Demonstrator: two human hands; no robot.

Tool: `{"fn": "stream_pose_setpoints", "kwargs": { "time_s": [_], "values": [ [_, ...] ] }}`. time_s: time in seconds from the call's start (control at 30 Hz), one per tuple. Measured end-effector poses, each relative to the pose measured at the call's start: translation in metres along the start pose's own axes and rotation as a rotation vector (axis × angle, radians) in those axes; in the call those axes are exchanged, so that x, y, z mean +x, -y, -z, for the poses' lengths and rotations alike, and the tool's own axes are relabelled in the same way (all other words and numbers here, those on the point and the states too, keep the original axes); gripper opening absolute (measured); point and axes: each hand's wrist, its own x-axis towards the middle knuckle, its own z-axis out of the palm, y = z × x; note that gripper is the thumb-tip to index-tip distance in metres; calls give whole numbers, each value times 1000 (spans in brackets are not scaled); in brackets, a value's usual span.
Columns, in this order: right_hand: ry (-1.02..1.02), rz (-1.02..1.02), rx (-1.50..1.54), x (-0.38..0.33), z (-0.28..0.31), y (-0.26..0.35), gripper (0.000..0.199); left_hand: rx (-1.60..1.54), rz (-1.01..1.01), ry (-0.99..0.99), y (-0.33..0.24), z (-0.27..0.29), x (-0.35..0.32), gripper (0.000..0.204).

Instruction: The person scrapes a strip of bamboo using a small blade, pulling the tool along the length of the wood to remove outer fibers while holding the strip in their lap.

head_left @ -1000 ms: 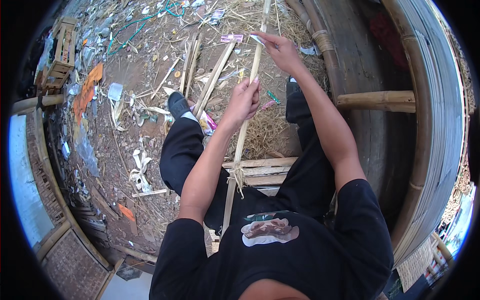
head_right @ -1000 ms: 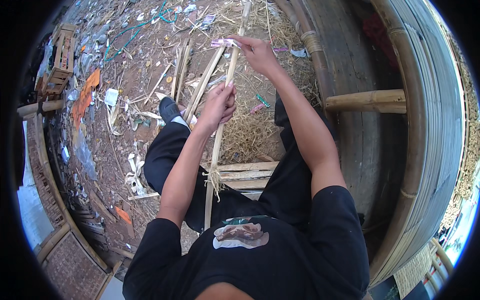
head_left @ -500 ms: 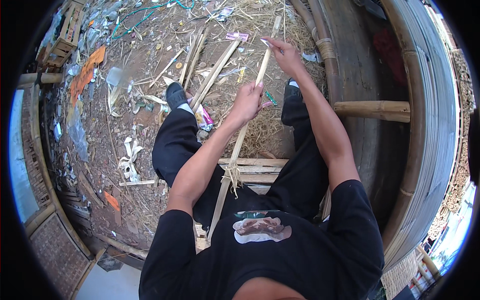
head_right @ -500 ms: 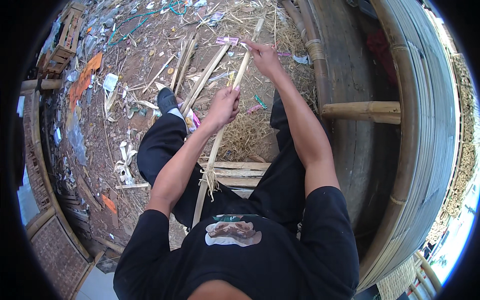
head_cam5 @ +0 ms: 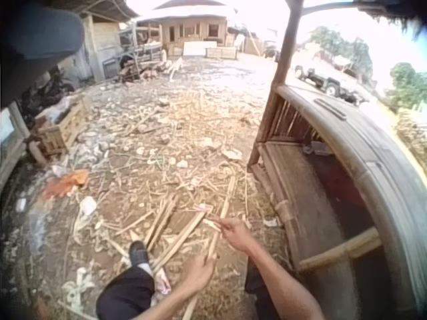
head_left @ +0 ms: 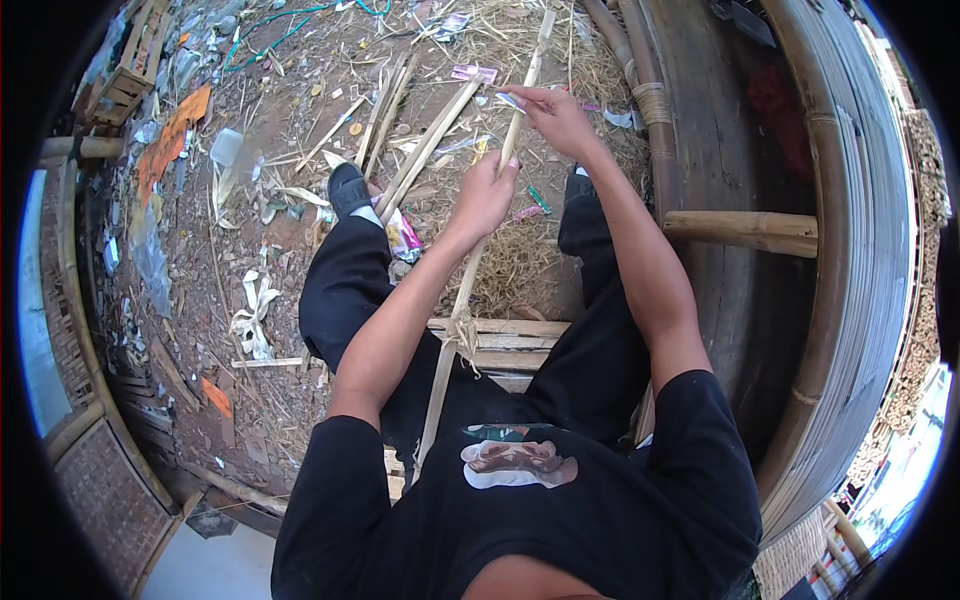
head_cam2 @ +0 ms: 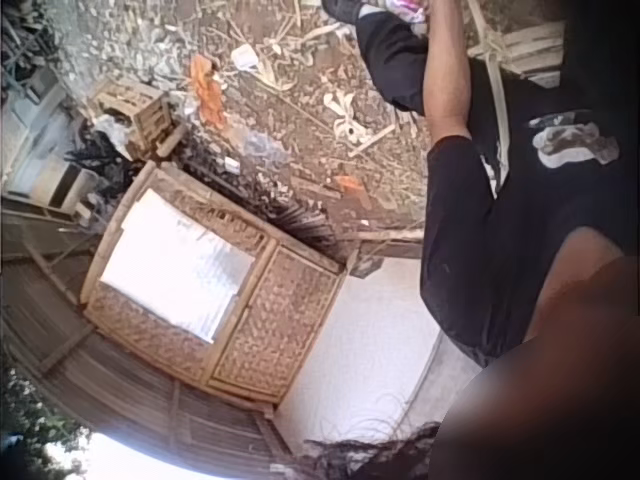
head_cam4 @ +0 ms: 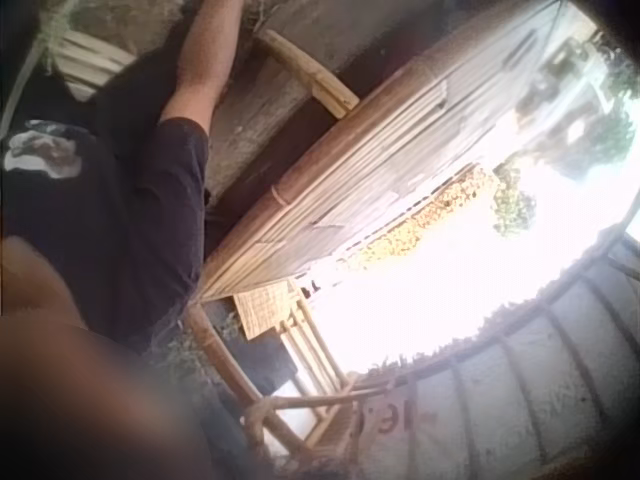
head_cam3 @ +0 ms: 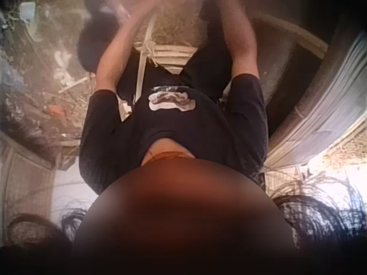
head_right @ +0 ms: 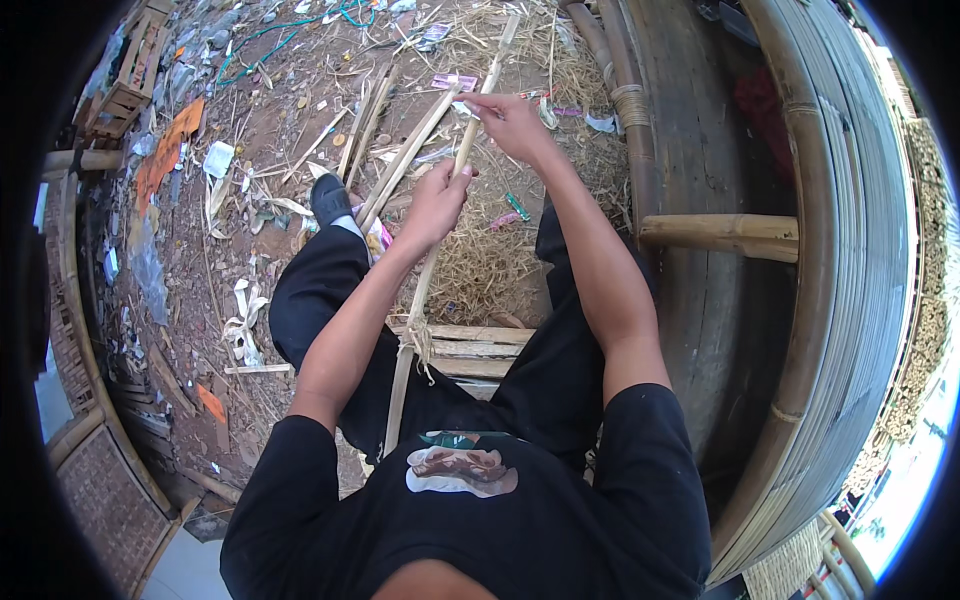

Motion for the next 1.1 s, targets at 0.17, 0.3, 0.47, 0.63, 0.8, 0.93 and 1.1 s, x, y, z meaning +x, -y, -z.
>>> {"fn": "stream_pose_setpoints", "kwargs": {
  "time_s": [0.17,0.3,0.47,0.63,0.8,0.93,1.1],
  "values": [
    [-220,136,-51,7,9,7,28,-117,-153,10,3,1,-12,25],
    [-159,-84,-112,-3,10,28,29,45,-109,-34,-14,7,-21,31],
    [-118,-13,-18,-2,1,0,30,-12,-96,-25,-8,4,-15,30],
    [-22,-62,-47,-7,-8,12,30,-51,-44,-11,2,11,-13,28],
    [15,21,-2,-9,-18,5,29,-69,-37,-18,11,16,-4,27],
    [9,15,19,-9,-20,3,30,-144,-37,6,11,16,-4,27],
    [19,38,79,-9,-17,6,28,-349,97,83,-4,22,-9,26]
  ]
}}
